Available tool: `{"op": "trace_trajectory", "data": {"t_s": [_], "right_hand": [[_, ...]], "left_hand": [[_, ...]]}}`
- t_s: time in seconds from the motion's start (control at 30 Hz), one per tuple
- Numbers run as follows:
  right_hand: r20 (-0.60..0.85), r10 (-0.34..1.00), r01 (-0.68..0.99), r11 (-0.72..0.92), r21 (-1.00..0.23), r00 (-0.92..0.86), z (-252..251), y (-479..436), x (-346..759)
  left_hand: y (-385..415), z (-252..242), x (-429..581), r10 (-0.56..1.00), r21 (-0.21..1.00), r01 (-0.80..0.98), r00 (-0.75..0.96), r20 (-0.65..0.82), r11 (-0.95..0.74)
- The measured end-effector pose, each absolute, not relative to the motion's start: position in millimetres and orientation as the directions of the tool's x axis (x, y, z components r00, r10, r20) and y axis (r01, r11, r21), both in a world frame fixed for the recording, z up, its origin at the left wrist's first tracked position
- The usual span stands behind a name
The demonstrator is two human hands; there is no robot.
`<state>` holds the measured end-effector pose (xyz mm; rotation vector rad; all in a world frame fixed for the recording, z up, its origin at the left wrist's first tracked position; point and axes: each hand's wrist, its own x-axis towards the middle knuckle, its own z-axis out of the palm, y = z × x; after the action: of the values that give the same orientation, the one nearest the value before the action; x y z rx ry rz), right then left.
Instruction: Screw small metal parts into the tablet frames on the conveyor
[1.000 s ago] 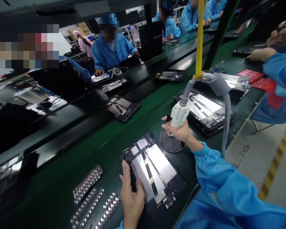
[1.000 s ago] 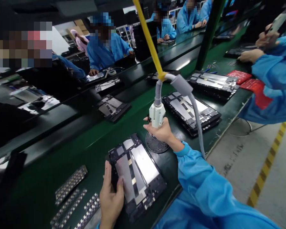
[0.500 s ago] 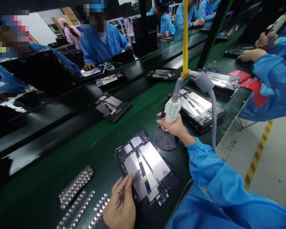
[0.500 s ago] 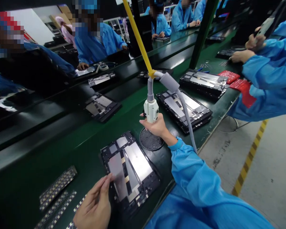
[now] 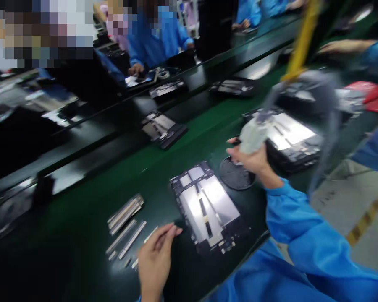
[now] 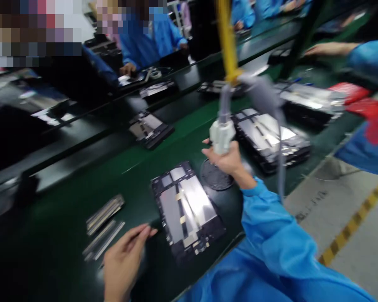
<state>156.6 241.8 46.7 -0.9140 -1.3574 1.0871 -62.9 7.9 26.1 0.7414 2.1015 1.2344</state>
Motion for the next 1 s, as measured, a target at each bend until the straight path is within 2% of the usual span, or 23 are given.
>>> {"op": "trace_trajectory", "data": {"t_s": [0.07, 0.17, 0.33, 0.57, 0.83, 1.0], "right_hand": [[0.319, 0.947, -0.095, 0.314, -0.945, -0.045, 60, 231, 154], [0.343, 0.929, -0.205, 0.312, -0.928, -0.136, 81, 212, 144], [0.301, 0.864, -0.217, 0.229, -0.949, -0.404, 90, 178, 115], [0.258, 0.796, -0.221, 0.16, -0.962, -0.548, 91, 159, 72], [0.216, 0.763, -0.221, 0.099, -0.97, -0.61, 74, 152, 17], [0.147, 0.755, -0.15, 0.066, -0.987, -0.639, 59, 153, 2]], "left_hand": [[12, 30, -69, 0.735, 0.913, 0.057, -0.615, -0.286, 0.403], [23, 27, -72, 0.767, 0.919, 0.005, -0.553, -0.326, 0.394], [44, 15, -69, 0.816, 0.91, 0.142, -0.511, -0.269, 0.389], [65, 11, -76, 0.837, 0.894, 0.26, -0.512, -0.192, 0.364], [87, 23, -96, 0.846, 0.848, 0.194, -0.334, -0.416, 0.493], [98, 24, -107, 0.819, 0.814, 0.154, -0.251, -0.516, 0.56]]}}
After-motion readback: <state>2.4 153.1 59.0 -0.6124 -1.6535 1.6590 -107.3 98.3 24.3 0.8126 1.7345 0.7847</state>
